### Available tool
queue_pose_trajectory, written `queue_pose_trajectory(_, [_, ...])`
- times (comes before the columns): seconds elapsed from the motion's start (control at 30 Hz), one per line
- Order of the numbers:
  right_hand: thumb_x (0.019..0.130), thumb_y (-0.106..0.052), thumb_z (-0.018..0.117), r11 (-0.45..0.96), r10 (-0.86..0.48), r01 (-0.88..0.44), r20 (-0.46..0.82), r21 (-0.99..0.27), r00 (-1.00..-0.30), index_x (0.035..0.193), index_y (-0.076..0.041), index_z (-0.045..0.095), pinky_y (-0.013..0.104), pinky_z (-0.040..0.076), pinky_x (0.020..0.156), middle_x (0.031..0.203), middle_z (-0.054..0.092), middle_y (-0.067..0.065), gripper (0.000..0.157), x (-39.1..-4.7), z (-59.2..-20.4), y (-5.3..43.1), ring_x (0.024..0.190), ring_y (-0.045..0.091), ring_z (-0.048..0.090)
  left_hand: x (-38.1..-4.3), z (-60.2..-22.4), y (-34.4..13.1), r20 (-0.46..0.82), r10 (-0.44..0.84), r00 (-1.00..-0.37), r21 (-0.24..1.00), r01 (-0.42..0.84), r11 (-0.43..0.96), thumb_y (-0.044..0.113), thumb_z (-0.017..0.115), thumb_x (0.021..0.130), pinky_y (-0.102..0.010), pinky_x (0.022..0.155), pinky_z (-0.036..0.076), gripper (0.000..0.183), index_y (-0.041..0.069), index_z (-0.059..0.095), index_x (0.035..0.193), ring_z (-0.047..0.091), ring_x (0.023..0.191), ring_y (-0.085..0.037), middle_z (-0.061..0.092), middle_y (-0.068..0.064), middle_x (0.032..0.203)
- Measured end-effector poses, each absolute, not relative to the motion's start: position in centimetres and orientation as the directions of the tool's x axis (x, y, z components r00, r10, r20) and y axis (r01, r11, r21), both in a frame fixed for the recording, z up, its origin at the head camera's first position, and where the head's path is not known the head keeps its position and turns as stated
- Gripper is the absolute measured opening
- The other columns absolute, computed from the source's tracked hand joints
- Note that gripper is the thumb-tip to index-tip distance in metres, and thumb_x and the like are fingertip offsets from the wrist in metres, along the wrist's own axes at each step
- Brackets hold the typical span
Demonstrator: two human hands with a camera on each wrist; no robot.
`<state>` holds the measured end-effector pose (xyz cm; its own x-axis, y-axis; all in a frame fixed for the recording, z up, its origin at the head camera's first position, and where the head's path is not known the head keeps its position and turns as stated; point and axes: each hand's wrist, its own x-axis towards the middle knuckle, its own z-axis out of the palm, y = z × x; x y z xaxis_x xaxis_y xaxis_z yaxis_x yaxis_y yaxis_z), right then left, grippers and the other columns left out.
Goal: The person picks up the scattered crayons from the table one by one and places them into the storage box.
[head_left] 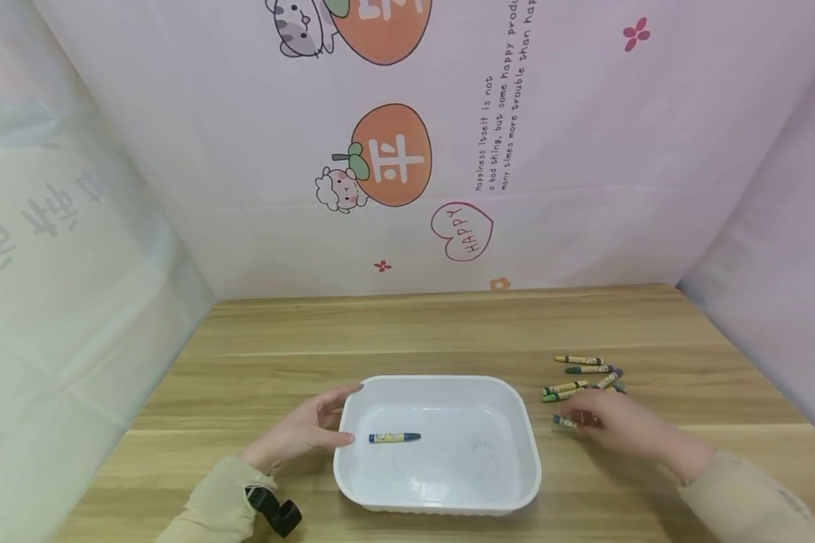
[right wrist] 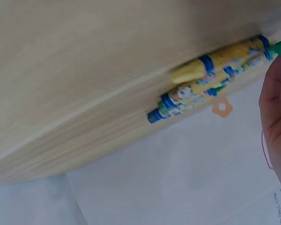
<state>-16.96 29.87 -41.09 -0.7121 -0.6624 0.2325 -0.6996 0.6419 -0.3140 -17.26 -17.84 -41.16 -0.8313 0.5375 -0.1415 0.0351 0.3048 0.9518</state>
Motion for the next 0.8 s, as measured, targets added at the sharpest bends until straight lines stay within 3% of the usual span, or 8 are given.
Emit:
queue_pose_trajectory(0.33, [0.087,-0.013,0.066,0.597,-0.572,-0.441,0.029,-0.670,-0.819,0.109,-0.004,0.064,0.020,0.052,0.066,0.093,0.063,0.001,0.024,-17.4,-37.3,27.7,0.083,-0.002,0.052,-17.3,-41.2,-18.0,-0.146,0.548,-0.824,0.959,0.019,0.284,0.011,0.071,0.082,-0.045,0.103,0.045,0.079,0.004,0.028,0.148,0.039,0.132,-0.043,0.034,-0.025,0.148])
queue_pose_trajectory(0.8, [0.088,-0.023,0.065,0.618,-0.536,-0.318,-0.089,-0.719,-0.840,0.114,-0.009,0.063,0.024,0.051,0.073,0.099,0.062,0.001,0.030,-18.6,-34.7,23.1,0.089,0.013,0.055,-17.3,-41.1,-17.9,-0.148,0.558,-0.817,0.964,0.007,0.265,0.008,0.070,0.083,-0.041,0.100,0.047,0.078,0.004,0.027,0.148,0.039,0.132,-0.043,0.034,-0.026,0.147])
